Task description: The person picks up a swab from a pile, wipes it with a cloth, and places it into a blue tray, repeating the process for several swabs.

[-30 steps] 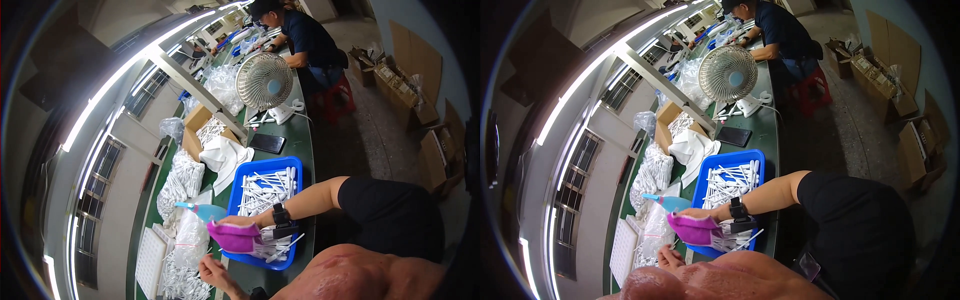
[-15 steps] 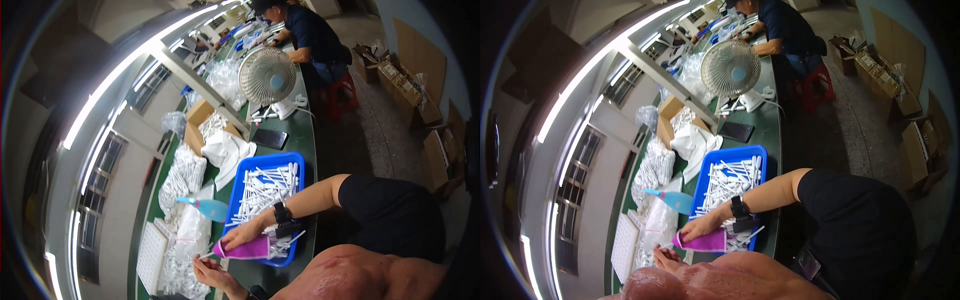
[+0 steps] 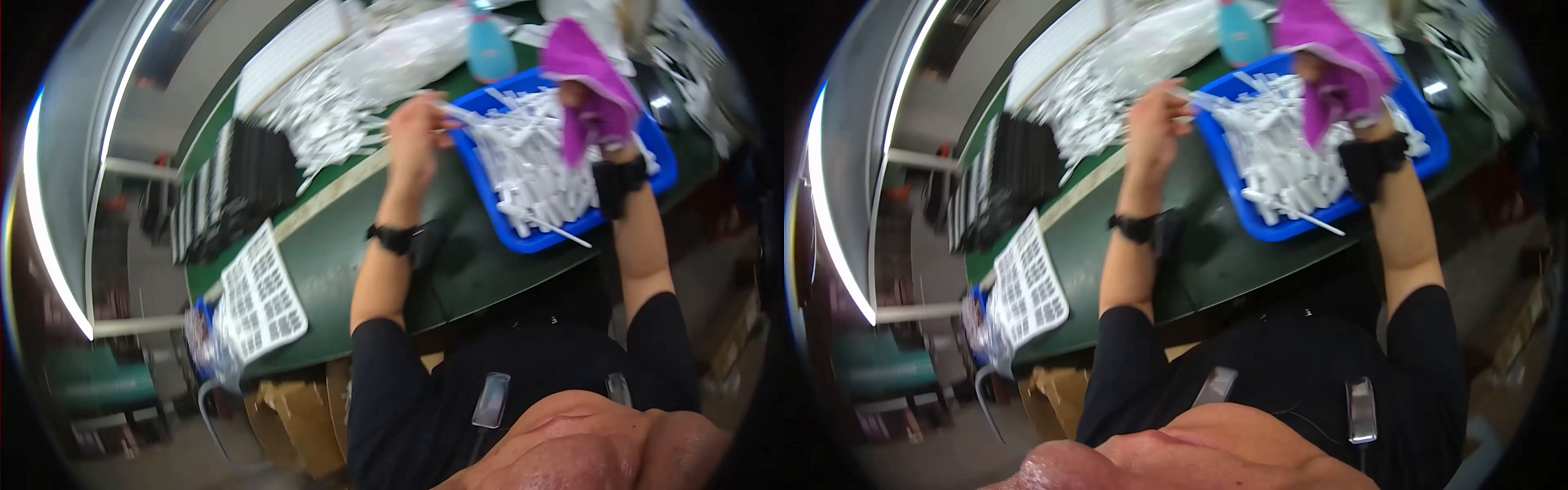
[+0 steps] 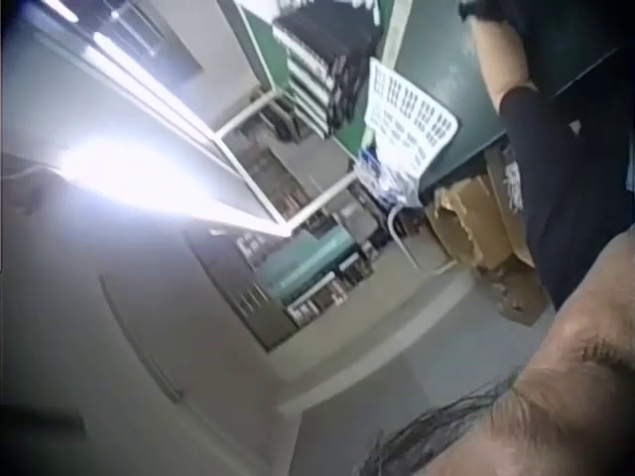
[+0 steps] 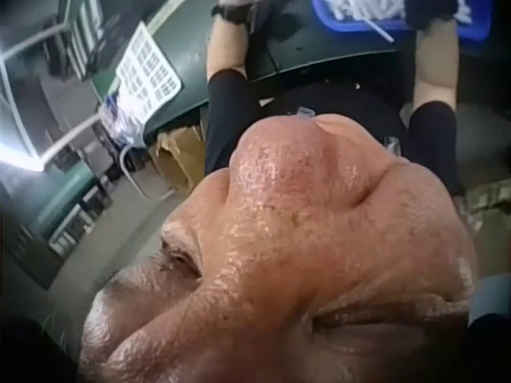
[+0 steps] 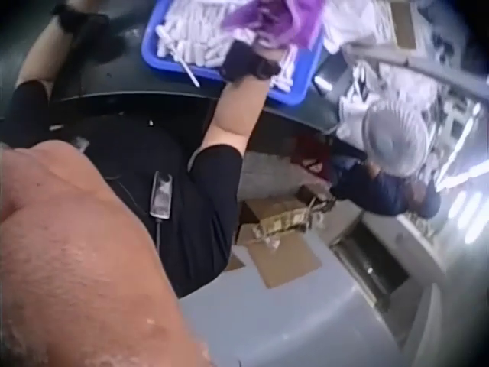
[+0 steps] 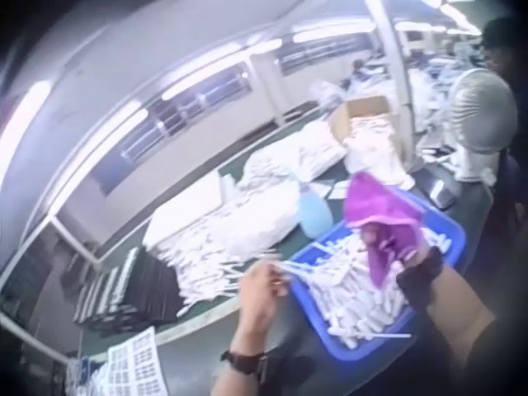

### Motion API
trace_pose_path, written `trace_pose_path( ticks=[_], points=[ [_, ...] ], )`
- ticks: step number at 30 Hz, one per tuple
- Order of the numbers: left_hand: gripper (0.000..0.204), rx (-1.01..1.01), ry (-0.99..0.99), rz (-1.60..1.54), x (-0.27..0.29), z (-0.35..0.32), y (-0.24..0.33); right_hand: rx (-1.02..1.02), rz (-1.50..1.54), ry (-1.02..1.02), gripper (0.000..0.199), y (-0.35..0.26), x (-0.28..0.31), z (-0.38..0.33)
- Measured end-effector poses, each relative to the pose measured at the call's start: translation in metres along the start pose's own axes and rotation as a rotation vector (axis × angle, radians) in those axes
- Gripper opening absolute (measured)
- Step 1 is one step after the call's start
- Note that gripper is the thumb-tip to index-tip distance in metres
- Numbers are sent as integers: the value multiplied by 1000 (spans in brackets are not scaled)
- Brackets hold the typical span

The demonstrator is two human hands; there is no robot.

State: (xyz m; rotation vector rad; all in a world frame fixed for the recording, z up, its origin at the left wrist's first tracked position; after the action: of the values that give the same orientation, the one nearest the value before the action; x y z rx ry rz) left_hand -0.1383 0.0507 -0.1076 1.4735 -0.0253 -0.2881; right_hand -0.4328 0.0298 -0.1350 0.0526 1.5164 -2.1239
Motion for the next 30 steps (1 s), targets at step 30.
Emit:
trace_pose_path(
  ticks=[30],
  points=[
    [27, 175, 112, 822, 145, -78, 43, -37, 332, -305, 28, 28, -31, 26]
  ],
)
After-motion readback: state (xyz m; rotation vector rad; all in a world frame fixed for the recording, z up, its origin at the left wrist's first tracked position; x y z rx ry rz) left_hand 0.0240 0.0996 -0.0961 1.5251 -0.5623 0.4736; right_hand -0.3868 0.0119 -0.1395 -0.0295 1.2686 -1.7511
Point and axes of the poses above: each hand's wrist, its own z-axis towards the middle knuckle, its own x-axis out of the back of the hand, y = z × x, the point moved 7 cm from there along z, towards the middle knuckle, and after that the axes turned 7 degrees about -y, right-handed, at the moved point
